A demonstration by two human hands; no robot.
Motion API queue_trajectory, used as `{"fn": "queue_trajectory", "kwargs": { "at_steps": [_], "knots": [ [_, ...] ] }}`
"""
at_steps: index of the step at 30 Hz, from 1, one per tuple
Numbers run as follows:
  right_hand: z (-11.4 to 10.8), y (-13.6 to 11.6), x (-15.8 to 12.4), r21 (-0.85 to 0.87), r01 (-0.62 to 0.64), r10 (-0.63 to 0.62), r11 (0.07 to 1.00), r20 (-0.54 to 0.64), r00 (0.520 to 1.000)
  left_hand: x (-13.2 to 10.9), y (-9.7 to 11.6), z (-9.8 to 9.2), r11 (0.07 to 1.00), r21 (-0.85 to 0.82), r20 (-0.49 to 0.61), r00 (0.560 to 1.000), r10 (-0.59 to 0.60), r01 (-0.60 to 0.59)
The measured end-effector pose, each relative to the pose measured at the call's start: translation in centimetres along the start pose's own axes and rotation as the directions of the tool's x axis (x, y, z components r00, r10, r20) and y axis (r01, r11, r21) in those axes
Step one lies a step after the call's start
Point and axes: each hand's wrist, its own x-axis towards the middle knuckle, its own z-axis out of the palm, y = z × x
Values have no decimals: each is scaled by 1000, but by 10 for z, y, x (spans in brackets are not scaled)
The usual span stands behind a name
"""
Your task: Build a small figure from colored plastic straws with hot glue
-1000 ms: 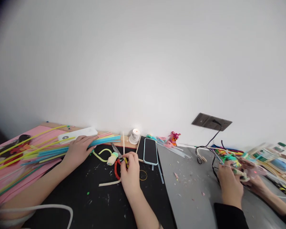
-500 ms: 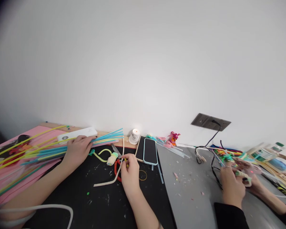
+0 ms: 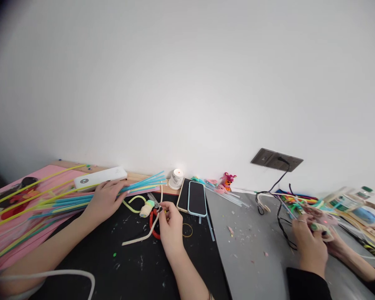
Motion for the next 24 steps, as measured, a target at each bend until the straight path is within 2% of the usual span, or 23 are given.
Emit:
{"fn": "queue_trajectory", "kwargs": {
  "at_steps": [3, 5, 8, 11, 17, 20, 24],
  "knots": [
    [0, 0, -1, 19, -3, 3, 1000, -2, 1000, 0, 4, -2, 1000, -4, 70, 998, -2, 2],
    [0, 0, -1, 36, -2, 2, 999, -2, 1000, 0, 6, -3, 999, 32, 55, 998, -29, 28],
    [0, 2, 0, 51, -1, 1, 999, 0, 1000, 0, 7, -6, 980, 138, 25, 989, -145, 141],
    [0, 4, 0, 56, -6, 6, 998, 11, 1000, 0, 6, -7, 957, 198, 86, 969, -231, 210],
    [0, 6, 2, 63, -5, 3, 998, 27, 1000, 0, 5, -8, 968, 207, 136, 976, -169, 139],
    [0, 9, 1, 7, 22, -22, 1000, 19, 1000, 0, 6, -9, 978, 187, 133, 984, -119, 93],
    [1, 8, 3, -219, 199, -200, 955, 18, 980, -2, 7, -10, 983, 180, 81, 995, -54, 39]
  ]
}}
